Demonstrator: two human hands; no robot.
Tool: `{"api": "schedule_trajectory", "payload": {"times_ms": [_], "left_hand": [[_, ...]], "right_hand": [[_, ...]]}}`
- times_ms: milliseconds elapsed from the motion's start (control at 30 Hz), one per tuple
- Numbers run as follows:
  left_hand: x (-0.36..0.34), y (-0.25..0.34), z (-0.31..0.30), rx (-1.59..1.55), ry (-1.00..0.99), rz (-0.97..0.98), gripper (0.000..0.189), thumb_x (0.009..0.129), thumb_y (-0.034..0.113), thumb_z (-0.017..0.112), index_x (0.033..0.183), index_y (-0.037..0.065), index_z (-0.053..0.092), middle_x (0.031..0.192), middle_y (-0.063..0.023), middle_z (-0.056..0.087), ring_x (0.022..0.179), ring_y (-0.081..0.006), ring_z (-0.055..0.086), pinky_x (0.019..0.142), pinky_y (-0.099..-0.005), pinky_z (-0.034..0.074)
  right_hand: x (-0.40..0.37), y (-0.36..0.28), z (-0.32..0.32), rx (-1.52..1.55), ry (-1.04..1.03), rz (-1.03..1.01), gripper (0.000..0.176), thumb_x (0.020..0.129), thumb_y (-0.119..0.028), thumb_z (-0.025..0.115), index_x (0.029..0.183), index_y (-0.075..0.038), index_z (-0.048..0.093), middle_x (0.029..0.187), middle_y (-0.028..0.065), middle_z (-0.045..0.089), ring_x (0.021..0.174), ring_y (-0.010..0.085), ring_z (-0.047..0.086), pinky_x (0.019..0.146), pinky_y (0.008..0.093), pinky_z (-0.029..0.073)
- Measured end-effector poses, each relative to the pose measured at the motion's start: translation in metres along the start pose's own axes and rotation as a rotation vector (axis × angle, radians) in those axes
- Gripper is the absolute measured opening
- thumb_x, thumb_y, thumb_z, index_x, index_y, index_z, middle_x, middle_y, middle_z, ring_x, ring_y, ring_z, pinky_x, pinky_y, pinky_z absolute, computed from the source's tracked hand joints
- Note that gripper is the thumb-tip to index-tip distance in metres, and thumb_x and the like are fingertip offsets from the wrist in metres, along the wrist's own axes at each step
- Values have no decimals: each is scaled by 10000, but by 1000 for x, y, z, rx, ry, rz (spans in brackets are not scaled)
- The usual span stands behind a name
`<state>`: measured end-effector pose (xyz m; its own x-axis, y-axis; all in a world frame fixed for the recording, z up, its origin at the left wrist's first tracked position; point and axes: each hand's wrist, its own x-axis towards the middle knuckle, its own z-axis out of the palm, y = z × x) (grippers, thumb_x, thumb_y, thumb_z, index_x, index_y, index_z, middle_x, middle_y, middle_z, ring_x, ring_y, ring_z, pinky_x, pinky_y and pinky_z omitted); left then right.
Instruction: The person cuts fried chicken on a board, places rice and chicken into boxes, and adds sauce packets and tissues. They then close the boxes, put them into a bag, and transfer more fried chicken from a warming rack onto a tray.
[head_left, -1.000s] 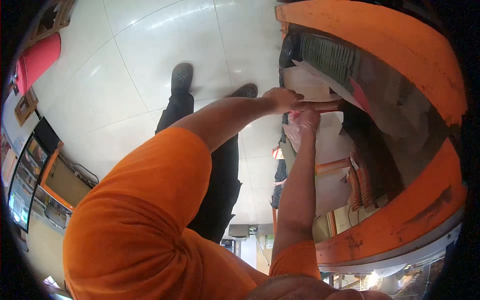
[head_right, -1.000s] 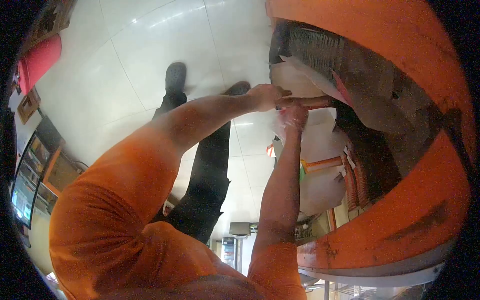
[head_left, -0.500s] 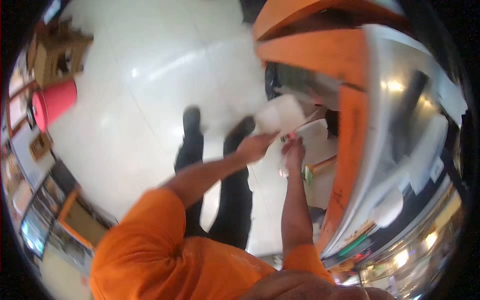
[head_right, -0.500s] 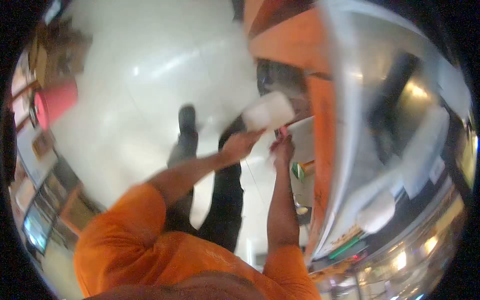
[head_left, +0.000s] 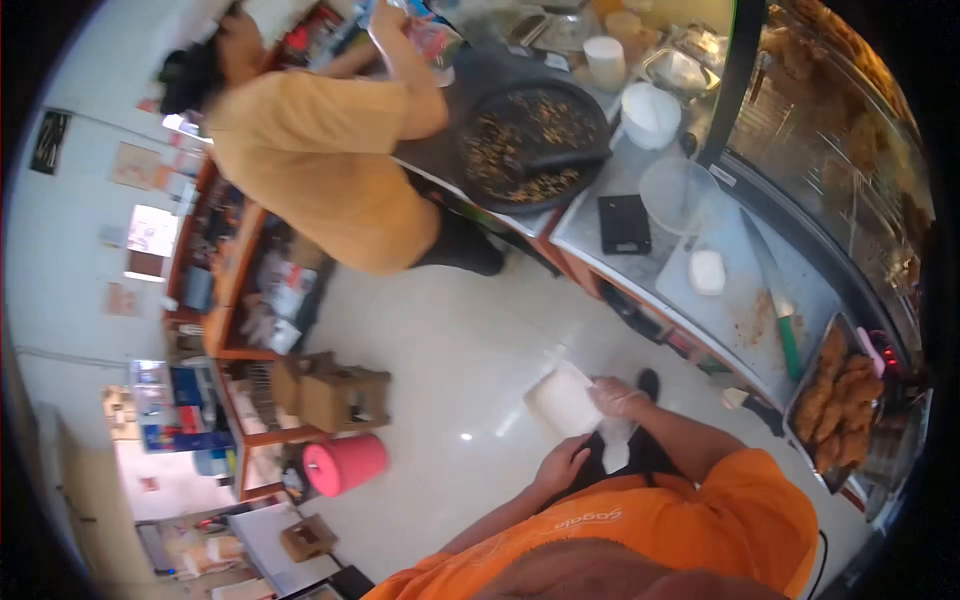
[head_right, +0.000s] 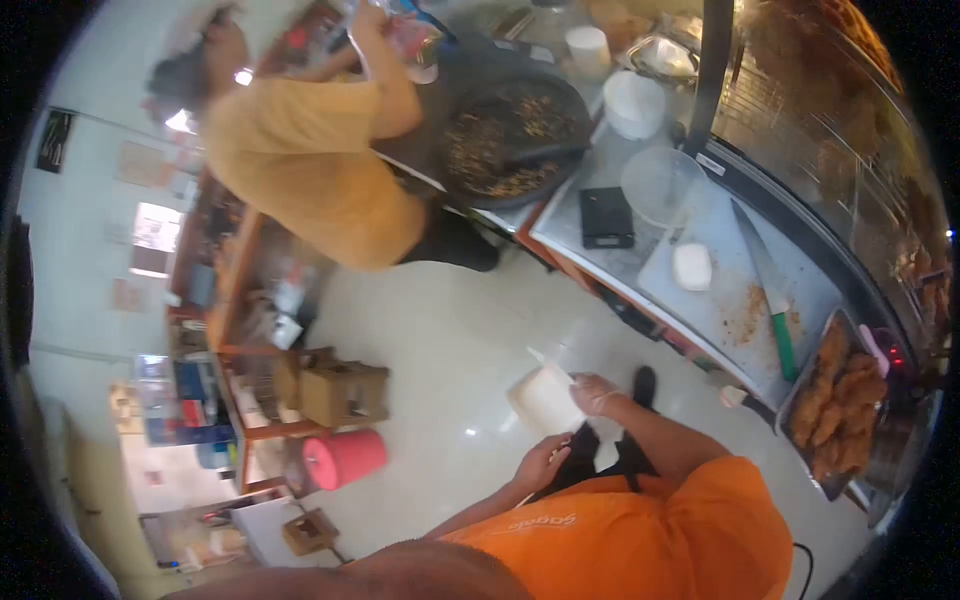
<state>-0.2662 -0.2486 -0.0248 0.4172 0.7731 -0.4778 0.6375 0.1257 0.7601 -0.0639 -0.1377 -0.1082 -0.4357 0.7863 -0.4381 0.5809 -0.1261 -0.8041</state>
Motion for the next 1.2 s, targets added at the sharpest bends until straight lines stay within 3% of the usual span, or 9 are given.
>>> {"api": "schedule_trajectory", "payload": {"times_ms": [167,333,467,533,700,867,967,1067,1200], "left_hand": [[-66,-26,-50,67,282,-194,354,1025,294,545,1268,50,630,1181,-199,678,1010,-308,682,836,-405,543],[-84,-60,-123,17,471,-306,374,1024,295,558,1318,68,592,1041,-87,703,870,-183,667,788,-343,547],[-60,17,-177,88,713,-69,638,978,277,639,1523,116,350,1247,-145,604,1062,-220,606,945,-381,500],[-41,59,-190,347,714,145,778,918,288,706,1538,70,291,1315,-241,553,1102,-324,606,958,-406,488],[-9,134,-177,-57,240,-211,715,904,200,681,1487,-18,329,1329,-246,566,1271,-319,536,1071,-403,408],[39,136,-142,-109,278,174,541,891,83,596,1393,-44,439,1298,-207,601,1237,-271,558,1064,-369,407],[47,189,-136,-131,202,342,511,882,52,573,1370,-53,463,1293,-187,606,1231,-249,557,1058,-353,406],[54,207,-127,-155,107,364,508,889,38,569,1380,-35,457,1301,-161,596,1249,-219,530,1059,-343,395],[61,171,-117,-325,124,176,533,921,64,605,1416,-16,424,1360,-136,555,1293,-196,484,1094,-342,364]], "right_hand": [[21,-46,-45,-642,-71,-414,277,862,-105,520,1069,1,669,997,246,692,925,388,682,847,445,557],[-10,-107,-105,-213,91,-407,269,913,-155,517,1101,-36,669,1036,227,693,969,361,674,875,425,537],[-42,-150,-139,31,145,-629,286,931,-166,501,1132,-52,669,1018,200,696,969,356,666,857,423,518],[-49,-154,-136,162,77,-736,296,933,-164,483,1139,-63,670,991,201,688,953,369,663,836,427,515],[-92,-165,-153,-10,81,-730,248,932,-255,564,999,-44,675,907,167,691,810,290,650,752,393,506],[-127,-155,-258,-189,-144,-548,383,925,-347,645,1090,-5,697,899,135,729,866,256,688,798,388,533],[-130,-133,-299,509,-231,-281,381,878,-332,712,1091,-17,693,944,68,734,844,206,666,809,370,542],[-71,-77,-263,27,-242,-359,345,906,-301,682,1106,-21,686,1000,86,728,951,195,663,864,362,529],[-60,-20,-280,357,415,-177,375,941,-351,587,1102,-23,673,1044,161,717,976,290,677,894,402,517]]}}
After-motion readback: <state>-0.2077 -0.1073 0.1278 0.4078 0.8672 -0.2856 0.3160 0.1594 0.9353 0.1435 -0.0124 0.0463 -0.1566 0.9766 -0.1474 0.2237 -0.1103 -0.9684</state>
